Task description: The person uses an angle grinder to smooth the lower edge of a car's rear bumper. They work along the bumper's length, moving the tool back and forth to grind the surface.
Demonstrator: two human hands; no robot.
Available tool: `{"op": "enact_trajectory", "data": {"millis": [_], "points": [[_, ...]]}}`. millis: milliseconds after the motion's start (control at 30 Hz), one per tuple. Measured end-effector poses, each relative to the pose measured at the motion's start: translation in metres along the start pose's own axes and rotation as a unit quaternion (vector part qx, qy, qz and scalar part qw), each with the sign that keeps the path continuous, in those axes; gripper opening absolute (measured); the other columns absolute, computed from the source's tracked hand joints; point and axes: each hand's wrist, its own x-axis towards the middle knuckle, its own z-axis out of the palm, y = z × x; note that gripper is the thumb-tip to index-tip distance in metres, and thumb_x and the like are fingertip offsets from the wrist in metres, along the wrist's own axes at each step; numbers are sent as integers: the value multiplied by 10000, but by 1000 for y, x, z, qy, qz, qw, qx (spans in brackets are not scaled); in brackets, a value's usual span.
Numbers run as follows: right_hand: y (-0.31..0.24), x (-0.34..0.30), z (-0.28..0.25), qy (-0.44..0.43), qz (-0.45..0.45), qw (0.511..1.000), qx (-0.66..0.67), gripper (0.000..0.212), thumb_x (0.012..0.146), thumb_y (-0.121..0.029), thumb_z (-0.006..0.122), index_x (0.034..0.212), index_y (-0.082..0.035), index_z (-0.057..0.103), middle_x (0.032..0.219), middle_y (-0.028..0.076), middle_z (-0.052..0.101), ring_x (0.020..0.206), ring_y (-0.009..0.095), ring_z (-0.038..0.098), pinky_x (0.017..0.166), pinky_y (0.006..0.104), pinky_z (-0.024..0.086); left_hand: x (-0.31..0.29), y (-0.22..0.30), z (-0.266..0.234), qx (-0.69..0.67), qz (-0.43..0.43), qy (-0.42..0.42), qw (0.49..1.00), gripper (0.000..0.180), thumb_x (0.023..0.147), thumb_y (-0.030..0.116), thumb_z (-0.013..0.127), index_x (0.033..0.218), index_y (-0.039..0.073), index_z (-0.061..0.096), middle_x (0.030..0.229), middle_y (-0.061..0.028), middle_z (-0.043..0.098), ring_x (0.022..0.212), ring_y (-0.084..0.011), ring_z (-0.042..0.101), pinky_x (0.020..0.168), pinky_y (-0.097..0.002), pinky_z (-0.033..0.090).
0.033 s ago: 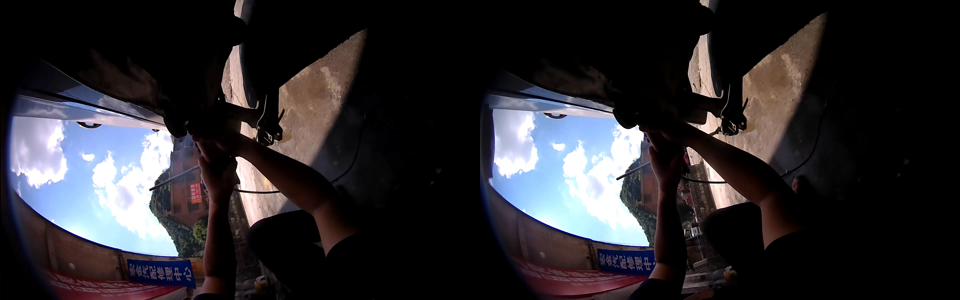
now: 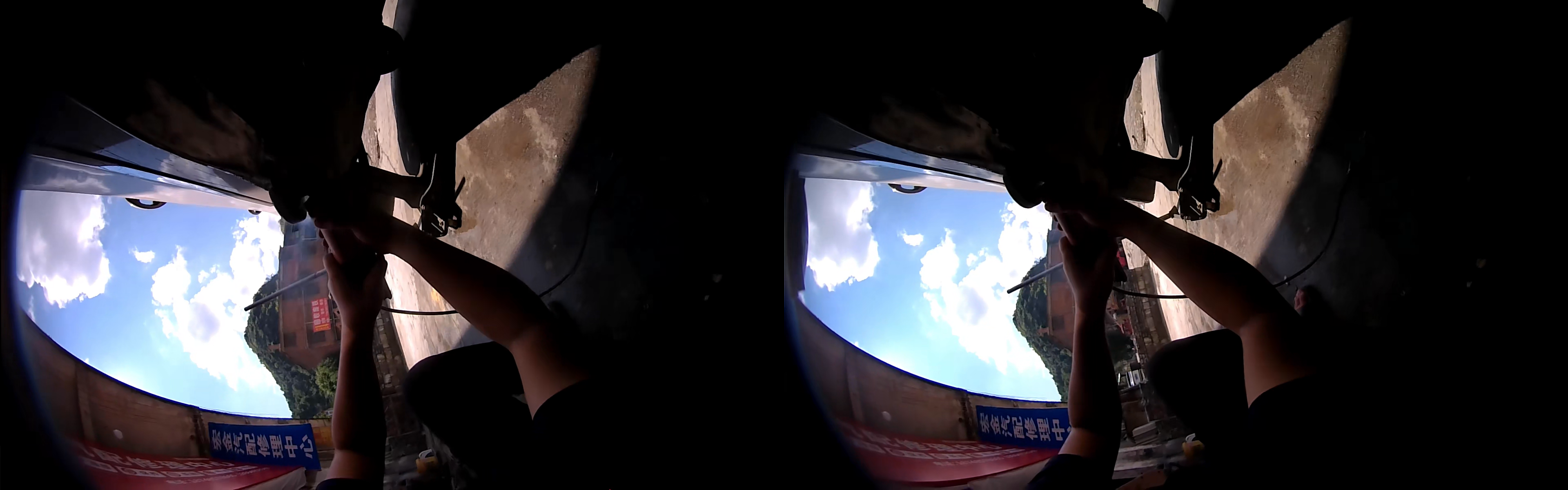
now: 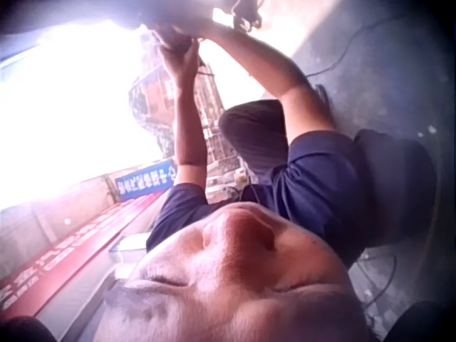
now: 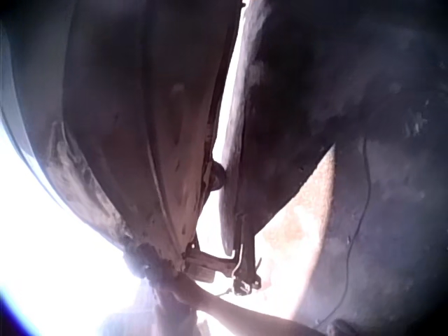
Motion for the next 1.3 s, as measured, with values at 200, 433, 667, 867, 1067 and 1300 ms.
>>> {"op": "enact_trajectory", "data": {"millis": [200,433,667,867,1067,1300], "points": [[11,2,2,11,-7,1000,15,251,933,-214,731,1114,-67,638,920,46,662,824,167,662,756,368,563,-5,8,-4,111,-67,18,991,568,770,192,813,1134,-58,457,1036,-226,684,966,-290,696,847,-393,538],[6,4,5,38,-25,999,-15,269,929,-186,734,1142,-58,631,896,46,650,775,160,666,725,366,584,2,13,-7,158,-89,-23,983,592,747,227,821,1103,-63,447,977,-234,694,904,-319,716,780,-408,562],[-12,15,-5,-12,-13,999,27,273,922,-256,756,1069,-64,629,886,35,654,780,161,664,712,356,570,18,44,-5,65,-75,-47,994,627,752,256,821,1123,-80,445,985,-237,694,943,-340,715,831,-439,549],[17,4,-2,47,8,999,-17,263,916,-248,757,1062,-60,642,852,46,662,757,169,666,683,362,573,1,9,-2,100,-96,-14,990,632,733,241,834,1131,-79,464,1039,-229,674,986,-307,698,854,-406,542],[-9,-1,1,20,10,999,-25,312,904,-267,774,1093,-51,650,886,63,692,786,172,679,723,349,579,2,16,7,-56,-32,-9,998,539,784,189,833,1128,-43,489,1071,-133,661,991,-186,650,857,-350,529],[-29,-4,-1,26,13,997,-76,362,892,-307,789,1108,-46,661,898,62,699,811,162,688,756,330,579,-4,40,21,27,-94,26,995,617,763,217,861,1153,-48,464,1102,-168,652,1011,-213,651,864,-365,528]]}}
